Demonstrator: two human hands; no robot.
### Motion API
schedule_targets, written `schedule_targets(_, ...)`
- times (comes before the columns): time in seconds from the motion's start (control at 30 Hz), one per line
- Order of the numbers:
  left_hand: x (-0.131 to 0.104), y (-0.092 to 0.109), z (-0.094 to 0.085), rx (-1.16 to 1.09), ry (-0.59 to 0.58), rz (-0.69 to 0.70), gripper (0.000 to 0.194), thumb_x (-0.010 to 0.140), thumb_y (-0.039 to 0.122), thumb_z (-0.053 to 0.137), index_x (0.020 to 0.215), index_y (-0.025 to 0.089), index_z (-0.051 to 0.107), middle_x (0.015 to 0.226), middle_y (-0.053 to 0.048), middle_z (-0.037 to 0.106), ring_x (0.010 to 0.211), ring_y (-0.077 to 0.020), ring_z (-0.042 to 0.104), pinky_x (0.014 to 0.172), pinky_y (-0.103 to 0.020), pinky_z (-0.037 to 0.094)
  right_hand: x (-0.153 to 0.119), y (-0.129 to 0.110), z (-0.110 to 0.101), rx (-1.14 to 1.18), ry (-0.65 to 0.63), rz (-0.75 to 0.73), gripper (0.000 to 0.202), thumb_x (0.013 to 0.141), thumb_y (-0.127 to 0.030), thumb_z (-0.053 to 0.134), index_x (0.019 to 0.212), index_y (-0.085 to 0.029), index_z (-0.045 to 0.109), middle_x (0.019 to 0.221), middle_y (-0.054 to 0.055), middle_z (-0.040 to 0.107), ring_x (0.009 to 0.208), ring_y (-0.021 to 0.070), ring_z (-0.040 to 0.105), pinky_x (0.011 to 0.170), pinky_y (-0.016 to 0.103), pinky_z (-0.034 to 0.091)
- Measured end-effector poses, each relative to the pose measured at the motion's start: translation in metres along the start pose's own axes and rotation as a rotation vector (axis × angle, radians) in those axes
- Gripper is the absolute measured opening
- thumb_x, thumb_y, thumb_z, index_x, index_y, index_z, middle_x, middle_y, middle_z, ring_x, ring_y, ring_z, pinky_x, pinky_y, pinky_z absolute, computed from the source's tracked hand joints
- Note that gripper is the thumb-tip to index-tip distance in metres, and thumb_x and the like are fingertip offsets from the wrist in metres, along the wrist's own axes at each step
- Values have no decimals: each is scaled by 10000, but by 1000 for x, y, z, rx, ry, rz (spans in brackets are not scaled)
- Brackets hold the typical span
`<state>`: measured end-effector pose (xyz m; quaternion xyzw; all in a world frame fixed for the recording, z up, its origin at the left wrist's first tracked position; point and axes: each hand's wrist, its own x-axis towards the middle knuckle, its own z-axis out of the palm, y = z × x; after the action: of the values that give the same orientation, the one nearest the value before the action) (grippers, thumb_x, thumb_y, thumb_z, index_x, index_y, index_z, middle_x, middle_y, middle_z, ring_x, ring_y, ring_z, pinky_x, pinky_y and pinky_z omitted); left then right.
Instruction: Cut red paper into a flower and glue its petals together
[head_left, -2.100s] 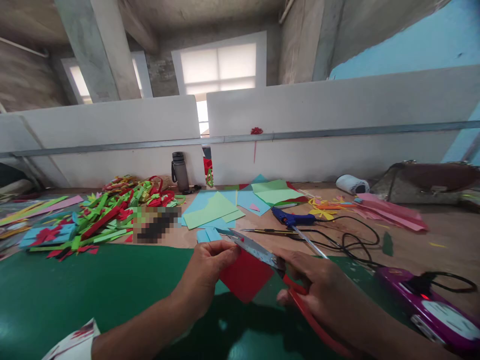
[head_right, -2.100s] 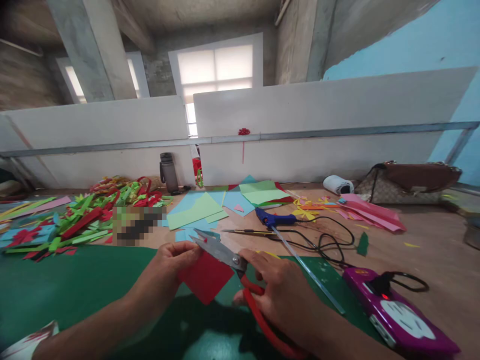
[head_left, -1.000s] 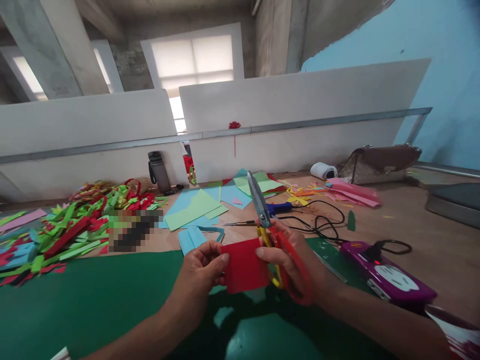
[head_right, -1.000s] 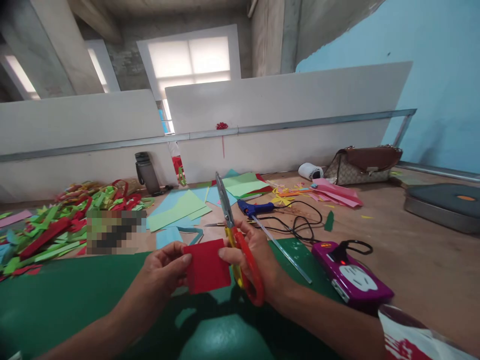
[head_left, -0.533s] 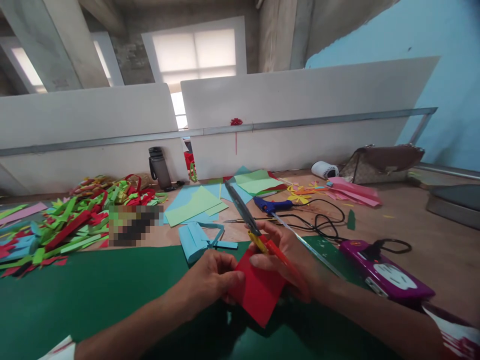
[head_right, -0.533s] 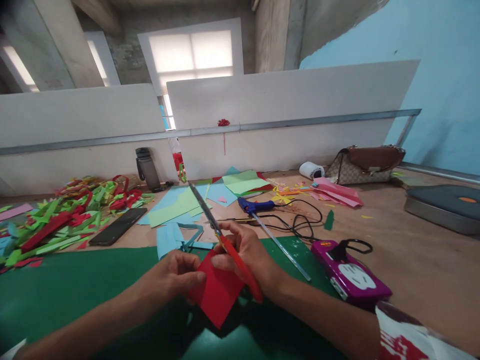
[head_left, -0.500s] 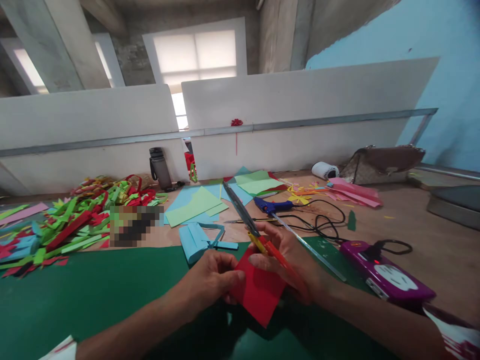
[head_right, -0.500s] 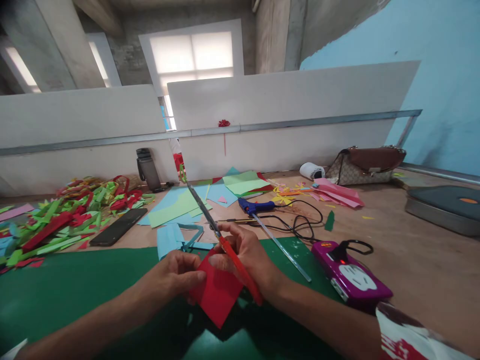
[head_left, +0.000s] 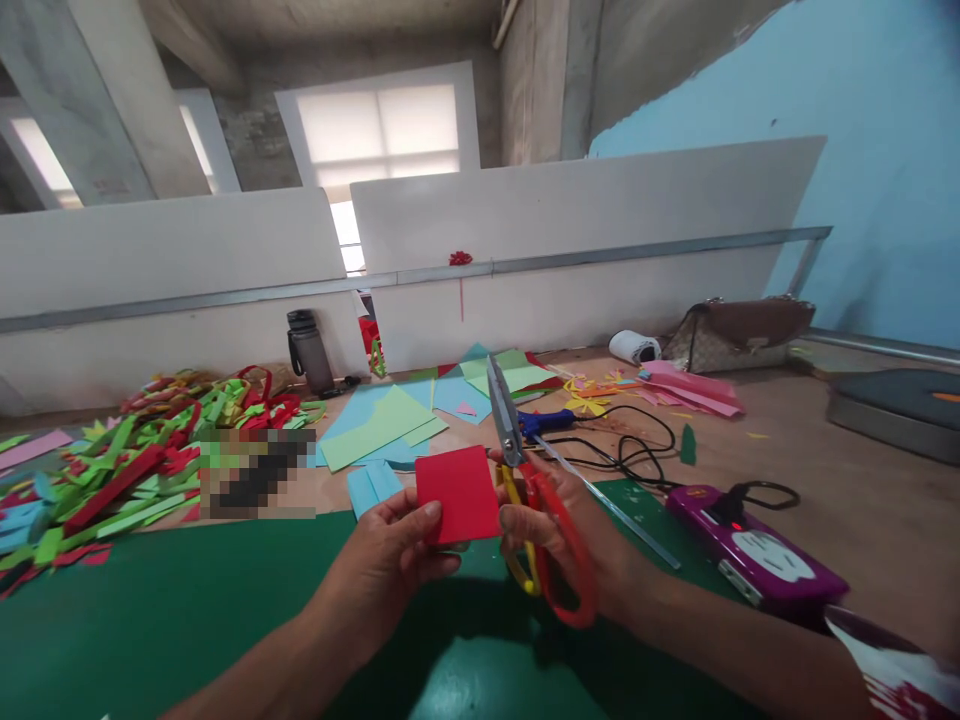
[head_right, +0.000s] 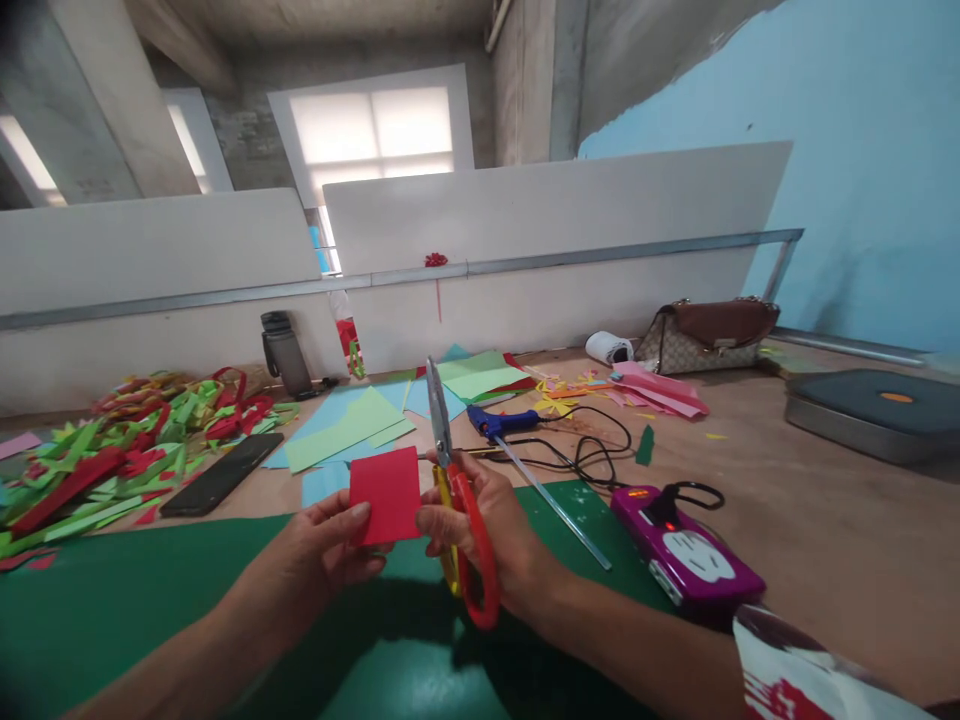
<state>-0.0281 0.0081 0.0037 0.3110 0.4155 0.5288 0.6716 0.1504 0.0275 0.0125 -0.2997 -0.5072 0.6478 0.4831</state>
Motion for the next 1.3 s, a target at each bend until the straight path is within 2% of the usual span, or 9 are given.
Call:
schedule_targets(0.33,-7,-4,5,109,-79,17,330,698,191,698,1003,116,601,893,-110,667,670,-171,637,560,-275,517,-7,-15,7,-84,124,-46,374,582,-151,719,887,-216,512,690,-58,544,572,90,497,528,214,386)
schedule_targets(0.6,-3,3,-1,282,-85,32,296,734,364,660,867,101,686,758,-113,689,614,-173,621,547,-265,500,-3,-12,-2,-163,64,-86,394,595,-190,750,917,-210,523,709,-50,561,588,85,507,541,213,405)
schedule_targets(0.73,-10,16,-2,534,19,492,179,716,301,676,819,170,742,865,-93,709,859,-249,631,805,-333,491,-1,-10,-1,-124,110,-43,477,606,-271,780,996,-213,512,698,-38,572,558,100,535,509,226,423)
schedule_targets(0.8,-17,19,-3,685,-10,804,145,662,182,713,793,229,751,988,-75,698,1043,-269,569,985,-363,374,0,-7,-1,-71,92,10,516,640,-321,766,1058,-213,483,715,-25,579,554,117,561,490,238,428)
schedule_targets(0.87,-22,19,-4,739,-23,937,215,650,104,699,800,250,746,1017,-89,689,1148,-282,505,1043,-410,289,1,-2,-2,29,17,35,527,673,-345,743,1099,-225,457,714,-30,573,544,122,571,492,253,435)
schedule_targets(0.93,-25,18,-6,762,-24,933,232,662,80,679,800,258,737,1036,-100,681,1218,-288,443,1073,-463,195,1,3,-3,111,-57,22,532,672,-338,740,1110,-239,455,699,-44,561,531,121,566,518,274,446)
schedule_targets(1.0,-24,18,-9,895,-200,826,278,642,71,696,844,259,729,1045,-106,677,1236,-304,421,1084,-490,112,-1,5,-2,112,-75,6,519,654,-295,744,1094,-241,475,684,-54,551,530,119,558,558,293,451)
schedule_targets(1.13,-17,18,-13,1031,-343,822,348,680,63,659,950,277,706,1134,-88,638,1273,-291,367,1100,-467,15,-7,-8,3,40,-12,-24,450,609,-142,721,993,-233,505,645,-71,539,578,128,561,598,278,435)
schedule_targets(1.3,-15,18,-4,570,-73,796,509,717,207,672,1209,266,554,1298,-72,523,1281,-281,358,1029,-376,340,-9,-23,3,-110,14,-54,399,599,-117,685,940,-230,512,660,-74,501,577,101,510,536,226,395)
